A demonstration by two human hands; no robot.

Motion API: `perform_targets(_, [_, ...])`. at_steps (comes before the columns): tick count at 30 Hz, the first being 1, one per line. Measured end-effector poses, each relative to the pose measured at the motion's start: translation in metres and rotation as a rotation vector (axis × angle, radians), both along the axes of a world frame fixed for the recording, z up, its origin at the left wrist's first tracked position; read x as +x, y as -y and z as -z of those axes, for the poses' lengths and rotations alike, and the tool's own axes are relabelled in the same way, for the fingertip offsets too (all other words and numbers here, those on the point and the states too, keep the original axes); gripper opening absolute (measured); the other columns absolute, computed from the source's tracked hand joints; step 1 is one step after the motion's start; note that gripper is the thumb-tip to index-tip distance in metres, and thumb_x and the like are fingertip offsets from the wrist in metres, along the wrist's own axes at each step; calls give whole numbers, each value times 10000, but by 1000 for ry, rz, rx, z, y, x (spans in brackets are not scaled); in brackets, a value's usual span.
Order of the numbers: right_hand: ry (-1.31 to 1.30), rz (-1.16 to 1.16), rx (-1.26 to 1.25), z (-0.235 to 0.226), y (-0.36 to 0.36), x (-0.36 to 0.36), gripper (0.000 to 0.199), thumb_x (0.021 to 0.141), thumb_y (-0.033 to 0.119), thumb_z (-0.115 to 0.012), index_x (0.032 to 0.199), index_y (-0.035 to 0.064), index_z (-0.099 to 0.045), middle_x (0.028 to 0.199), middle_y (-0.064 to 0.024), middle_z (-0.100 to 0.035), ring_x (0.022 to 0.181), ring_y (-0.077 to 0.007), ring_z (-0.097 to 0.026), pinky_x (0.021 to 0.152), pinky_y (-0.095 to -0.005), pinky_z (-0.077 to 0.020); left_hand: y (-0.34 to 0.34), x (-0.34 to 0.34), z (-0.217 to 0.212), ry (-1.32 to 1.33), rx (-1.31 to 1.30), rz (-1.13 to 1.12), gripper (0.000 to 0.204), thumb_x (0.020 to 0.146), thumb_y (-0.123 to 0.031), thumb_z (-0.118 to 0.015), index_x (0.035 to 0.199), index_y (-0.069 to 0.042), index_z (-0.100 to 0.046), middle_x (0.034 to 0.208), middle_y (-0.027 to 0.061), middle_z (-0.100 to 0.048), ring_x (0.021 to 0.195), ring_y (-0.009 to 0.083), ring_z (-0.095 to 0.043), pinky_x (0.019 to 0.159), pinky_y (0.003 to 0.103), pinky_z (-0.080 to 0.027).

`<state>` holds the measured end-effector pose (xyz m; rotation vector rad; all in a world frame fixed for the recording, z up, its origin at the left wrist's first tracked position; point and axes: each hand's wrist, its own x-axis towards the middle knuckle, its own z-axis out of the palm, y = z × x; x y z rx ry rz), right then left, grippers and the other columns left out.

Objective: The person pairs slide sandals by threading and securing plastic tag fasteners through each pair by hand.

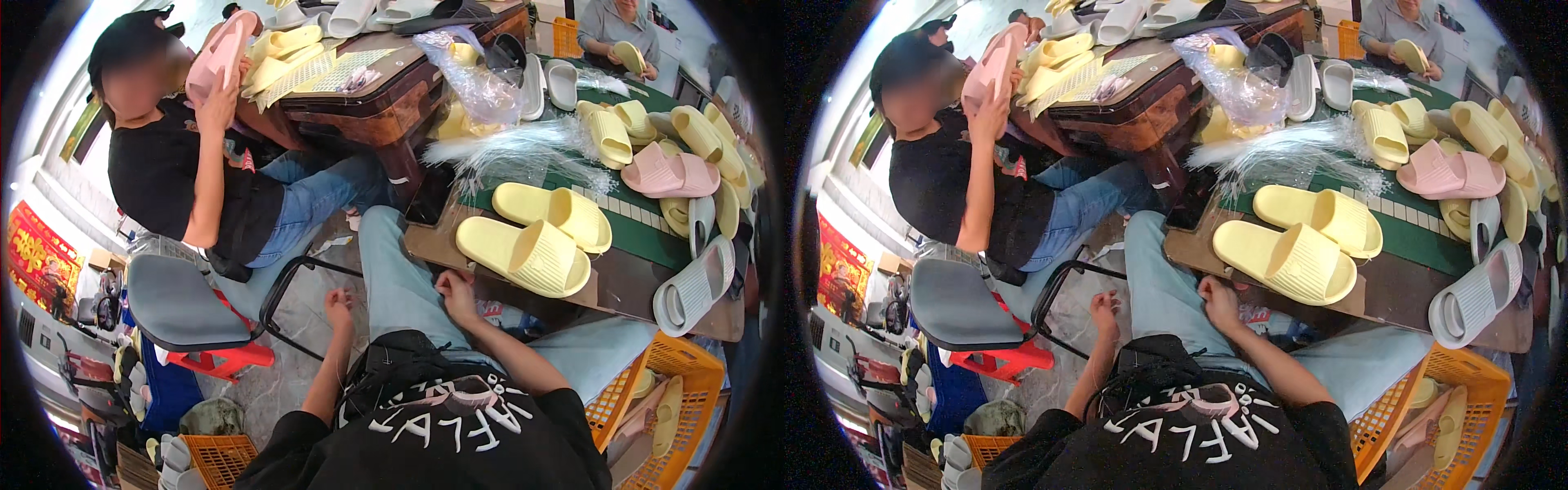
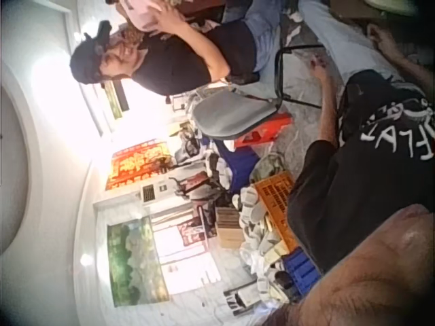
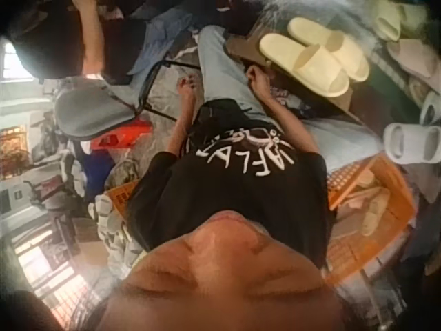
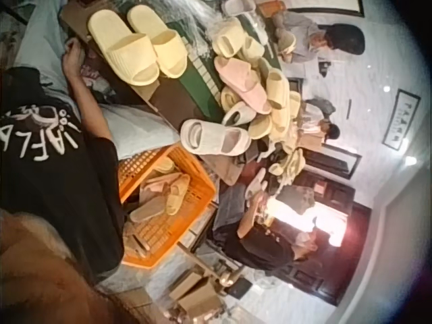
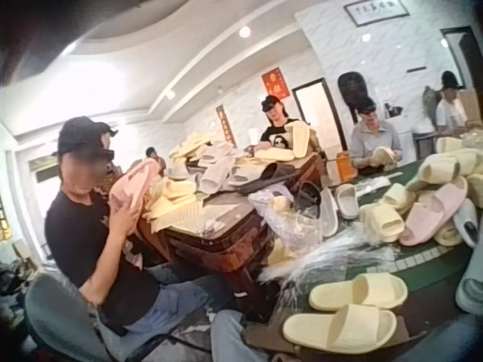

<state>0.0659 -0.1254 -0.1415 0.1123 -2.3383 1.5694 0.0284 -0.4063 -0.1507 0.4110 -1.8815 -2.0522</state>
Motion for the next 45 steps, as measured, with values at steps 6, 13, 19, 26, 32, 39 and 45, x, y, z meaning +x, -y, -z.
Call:
perform_targets(6, [510, -29, 346, 25, -35, -8, 388, 903, 340, -415, 1077, 33, -576, 968, -231, -609, 957, -377, -572, 824, -442, -433, 28, -5, -68, -373, -60, -130, 149, 902, -183, -498, 930, -62, -416, 735, 114, -586, 538, 171, -554, 489, 273, -453])
perform_targets(13, [627, -426, -633, 90, -7, -55, 744, 880, 595, -272, 1401, 72, -181, 1462, -112, -148, 1344, -235, -135, 1074, -357, -163, -8, 4, -159, -501, -192, -70, 85, 927, -116, -435, 929, -40, -396, 705, 108, -568, 481, 136, -528, 453, 227, -435])
perform_targets(19, [748, -501, -149, 5, 0, -39, 828, 857, 644, -266, 1324, -36, -335, 1405, -217, -267, 1309, -318, -245, 1060, -374, -208, -35, 5, -202, -530, -352, 151, 53, 902, -84, -474, 878, -57, -435, 597, 29, -480, 419, 66, -382, 383, 196, -317])
perform_targets(26, [203, -270, 92, -82, -12, 4, 394, 916, 296, -457, 1145, -17, -528, 1070, -222, -582, 1026, -328, -559, 880, -378, -421, -114, -8, -283, -175, -93, 799, 81, 900, -135, -501, 887, -69, -455, 585, 42, -526, 401, 107, -460, 365, 209, -346])
perform_targets(32, [16, -752, -689, -148, 6, 44, 627, 951, 485, -196, 1318, -3, -339, 1146, -163, -567, 1208, -208, -394, 1001, -362, -277, -163, -2, -279, -180, -93, 931, 122, 907, -168, -505, 927, -63, -445, 655, 68, -576, 478, 141, -566, 443, 224, -444])
perform_targets(39, [299, -438, -1162, -172, -49, 87, 335, 958, 301, -403, 831, 23, -540, 544, 71, -298, 463, -36, -228, 433, -207, -161, -156, -21, -265, -333, -137, 742, 85, 908, -126, -497, 921, -57, -449, 596, 25, -495, 435, 92, -467, 393, 209, -383])
perform_targets(45, [260, -305, -1033, -172, -105, 117, 272, 945, 230, -439, 843, 4, -549, 537, 69, -322, 462, -29, -235, 447, -203, -179, -153, -31, -249, -328, -76, 680, 79, 906, -124, -499, 906, -63, -449, 582, 12, -472, 428, 87, -439, 387, 207, -361])
